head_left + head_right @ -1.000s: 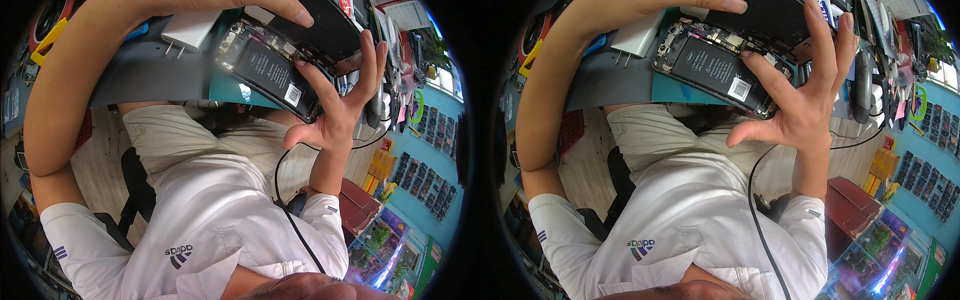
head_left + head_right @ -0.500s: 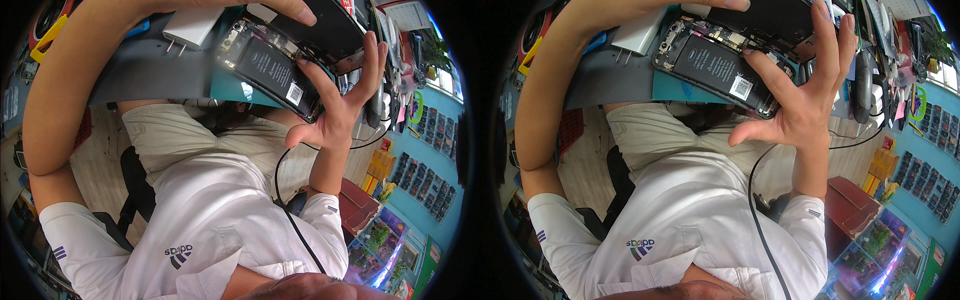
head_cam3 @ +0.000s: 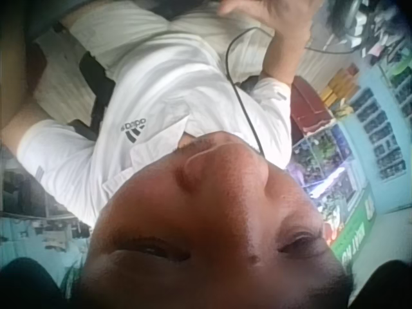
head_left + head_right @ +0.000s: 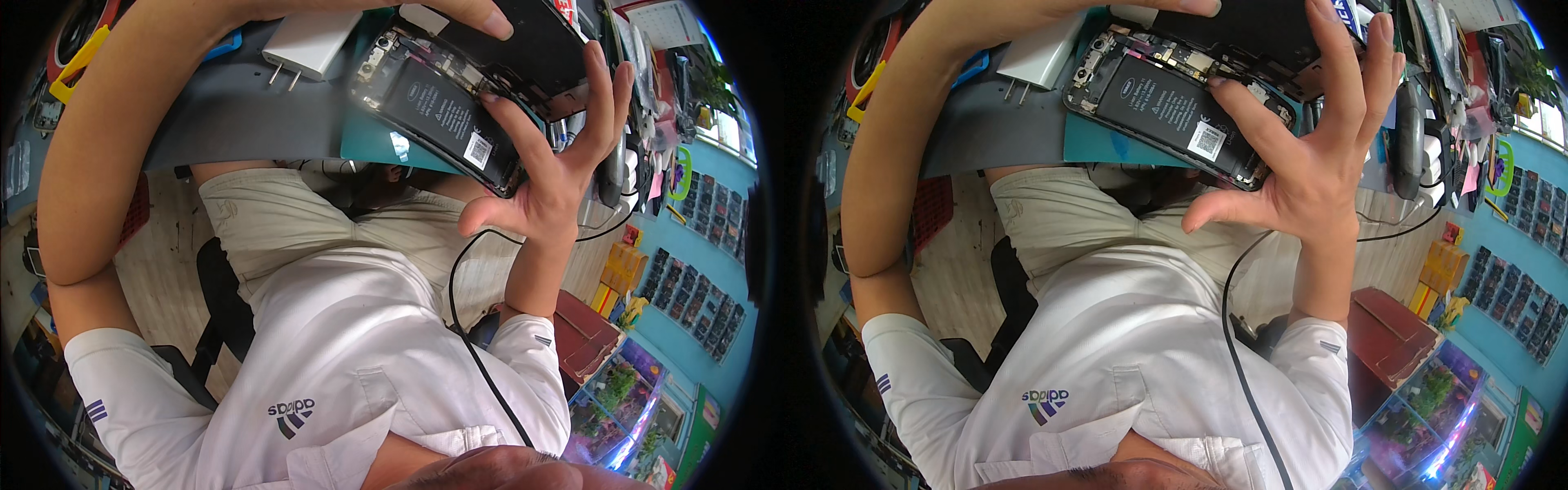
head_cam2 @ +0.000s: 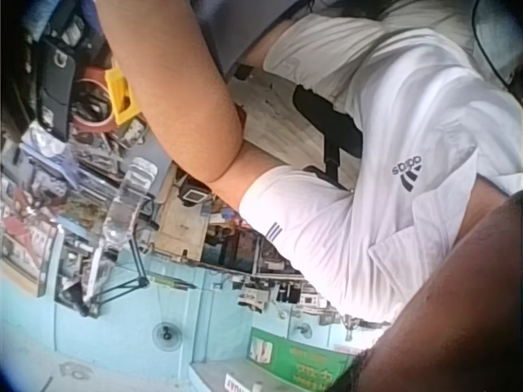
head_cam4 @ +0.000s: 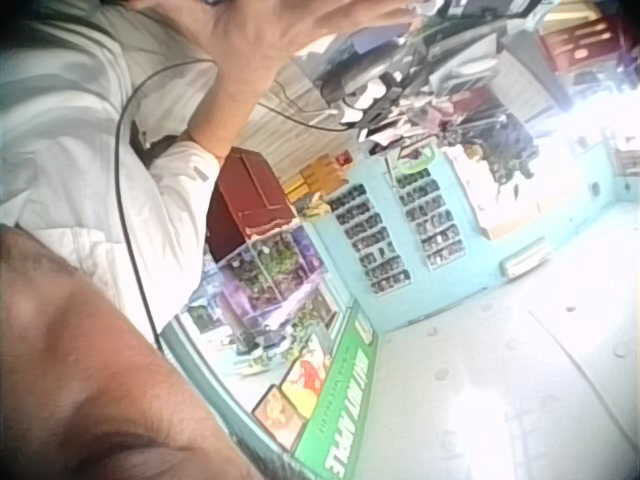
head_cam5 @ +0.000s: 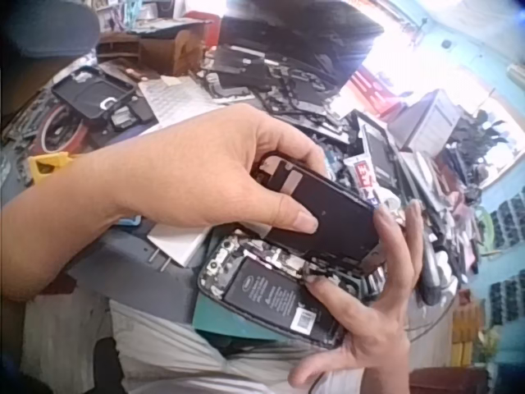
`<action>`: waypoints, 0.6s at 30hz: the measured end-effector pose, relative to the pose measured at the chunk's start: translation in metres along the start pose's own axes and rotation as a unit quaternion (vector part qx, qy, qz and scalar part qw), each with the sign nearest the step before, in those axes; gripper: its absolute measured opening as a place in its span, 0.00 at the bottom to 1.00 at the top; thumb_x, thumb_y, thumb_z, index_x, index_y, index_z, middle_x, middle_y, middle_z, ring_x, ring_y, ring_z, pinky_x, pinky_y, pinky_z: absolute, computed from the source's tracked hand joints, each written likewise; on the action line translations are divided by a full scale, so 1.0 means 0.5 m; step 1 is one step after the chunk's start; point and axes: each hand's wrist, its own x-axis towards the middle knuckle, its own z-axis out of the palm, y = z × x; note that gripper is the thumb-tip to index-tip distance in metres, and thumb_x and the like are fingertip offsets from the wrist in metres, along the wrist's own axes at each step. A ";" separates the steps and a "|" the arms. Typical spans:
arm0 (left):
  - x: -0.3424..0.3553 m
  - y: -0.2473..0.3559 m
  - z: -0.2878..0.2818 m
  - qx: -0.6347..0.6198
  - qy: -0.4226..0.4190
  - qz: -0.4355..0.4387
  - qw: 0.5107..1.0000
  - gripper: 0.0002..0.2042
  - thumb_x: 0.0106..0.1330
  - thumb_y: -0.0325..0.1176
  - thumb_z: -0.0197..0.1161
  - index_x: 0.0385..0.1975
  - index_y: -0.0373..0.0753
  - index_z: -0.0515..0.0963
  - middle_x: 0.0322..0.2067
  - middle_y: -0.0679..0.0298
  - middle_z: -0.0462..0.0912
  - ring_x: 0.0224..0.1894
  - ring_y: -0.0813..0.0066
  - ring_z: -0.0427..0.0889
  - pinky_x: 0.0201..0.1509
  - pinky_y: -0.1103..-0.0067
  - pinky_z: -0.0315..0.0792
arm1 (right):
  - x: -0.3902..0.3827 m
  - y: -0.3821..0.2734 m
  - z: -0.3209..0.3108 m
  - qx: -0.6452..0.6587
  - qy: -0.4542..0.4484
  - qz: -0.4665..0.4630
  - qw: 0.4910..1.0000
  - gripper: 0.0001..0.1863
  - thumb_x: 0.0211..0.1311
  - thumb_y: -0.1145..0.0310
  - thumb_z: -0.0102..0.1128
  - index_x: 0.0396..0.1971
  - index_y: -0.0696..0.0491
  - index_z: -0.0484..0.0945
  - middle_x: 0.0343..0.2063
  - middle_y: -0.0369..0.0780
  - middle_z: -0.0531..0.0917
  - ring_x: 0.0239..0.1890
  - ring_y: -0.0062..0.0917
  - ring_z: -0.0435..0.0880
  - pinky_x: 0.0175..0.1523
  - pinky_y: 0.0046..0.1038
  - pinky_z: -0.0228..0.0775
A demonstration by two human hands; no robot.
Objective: The person secures a Samsung smartphone with rubber bands, likely to apply pressure for a screen repair. They then open a drawer to retrieve a tool and proceed to disassemble the phone, removing the back cover to expose the internal components and battery.
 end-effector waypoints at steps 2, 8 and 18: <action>0.014 -0.014 0.007 -0.013 -0.013 0.014 1.000 0.14 0.67 0.31 0.75 0.49 0.32 0.84 0.34 0.64 0.90 0.35 0.86 0.84 0.42 0.85 0.77 | -0.010 0.001 0.000 -0.008 -0.006 0.013 1.000 0.58 0.41 0.06 0.46 0.49 0.43 0.92 0.74 0.61 0.61 0.79 0.61 0.53 0.81 0.60 0.37; 0.024 -0.026 -0.007 -0.044 -0.031 -0.004 0.999 0.13 0.67 0.30 0.74 0.47 0.33 0.85 0.32 0.67 0.89 0.33 0.87 0.81 0.41 0.85 0.75 | -0.015 -0.003 0.000 -0.015 0.008 0.021 1.000 0.60 0.41 0.05 0.43 0.48 0.45 0.93 0.75 0.60 0.59 0.80 0.59 0.52 0.82 0.60 0.35; 0.012 -0.010 0.013 0.009 0.006 0.022 1.000 0.11 0.67 0.30 0.73 0.46 0.34 0.85 0.31 0.68 0.88 0.31 0.88 0.80 0.39 0.85 0.73 | -0.045 0.051 0.012 -0.026 0.025 -0.033 0.999 0.62 0.41 0.03 0.38 0.49 0.44 0.93 0.77 0.60 0.55 0.80 0.57 0.52 0.82 0.59 0.31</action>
